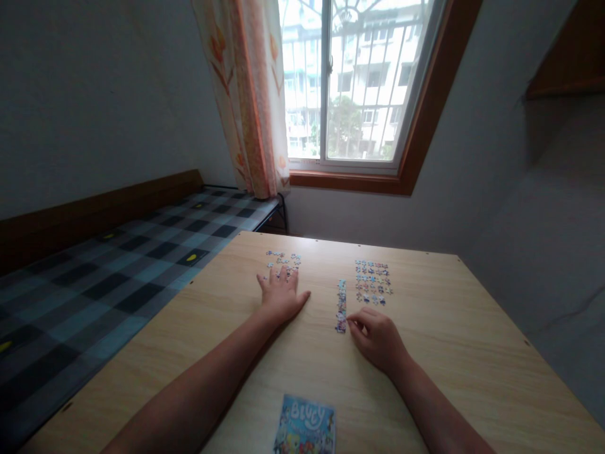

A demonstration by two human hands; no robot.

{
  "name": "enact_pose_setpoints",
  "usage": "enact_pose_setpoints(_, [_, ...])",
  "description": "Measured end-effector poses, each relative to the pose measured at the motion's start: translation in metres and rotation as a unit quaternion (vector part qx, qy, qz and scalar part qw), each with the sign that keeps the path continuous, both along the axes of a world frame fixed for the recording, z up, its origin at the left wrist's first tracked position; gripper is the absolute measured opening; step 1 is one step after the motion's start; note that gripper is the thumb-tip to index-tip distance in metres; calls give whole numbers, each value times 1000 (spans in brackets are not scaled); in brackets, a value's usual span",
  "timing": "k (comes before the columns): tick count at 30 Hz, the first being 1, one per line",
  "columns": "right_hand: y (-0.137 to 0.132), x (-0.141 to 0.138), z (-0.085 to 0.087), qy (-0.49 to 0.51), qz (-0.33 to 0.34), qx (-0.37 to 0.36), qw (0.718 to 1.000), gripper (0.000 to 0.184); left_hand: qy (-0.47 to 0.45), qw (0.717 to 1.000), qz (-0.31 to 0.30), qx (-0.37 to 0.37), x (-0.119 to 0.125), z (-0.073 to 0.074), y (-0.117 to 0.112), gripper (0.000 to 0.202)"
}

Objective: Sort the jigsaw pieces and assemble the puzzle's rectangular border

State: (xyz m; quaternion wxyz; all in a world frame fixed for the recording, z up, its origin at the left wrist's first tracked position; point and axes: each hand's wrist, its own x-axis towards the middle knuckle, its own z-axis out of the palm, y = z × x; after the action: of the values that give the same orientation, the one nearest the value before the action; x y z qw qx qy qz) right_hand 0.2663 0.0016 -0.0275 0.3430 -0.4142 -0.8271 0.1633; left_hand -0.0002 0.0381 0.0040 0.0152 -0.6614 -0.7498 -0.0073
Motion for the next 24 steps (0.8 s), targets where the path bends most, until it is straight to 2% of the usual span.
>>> enact_pose_setpoints(5, [0,0,0,1,1,0,1000,21,2,1000,9,6,-5,2,1,87])
enact_pose_setpoints(12, [0,-1,0,-1,-3,10,1000,22,17,1000,5,-12,2,7,-4,82])
enact_pose_setpoints(20, [2,-1,-1,1,-5,6,1000,22,70,993,2,-91,22,20,-20,69])
enact_pose_setpoints(24, [2,-1,-1,1,-2,14,1000,21,55,995,-12,-85,28,21,-33,65])
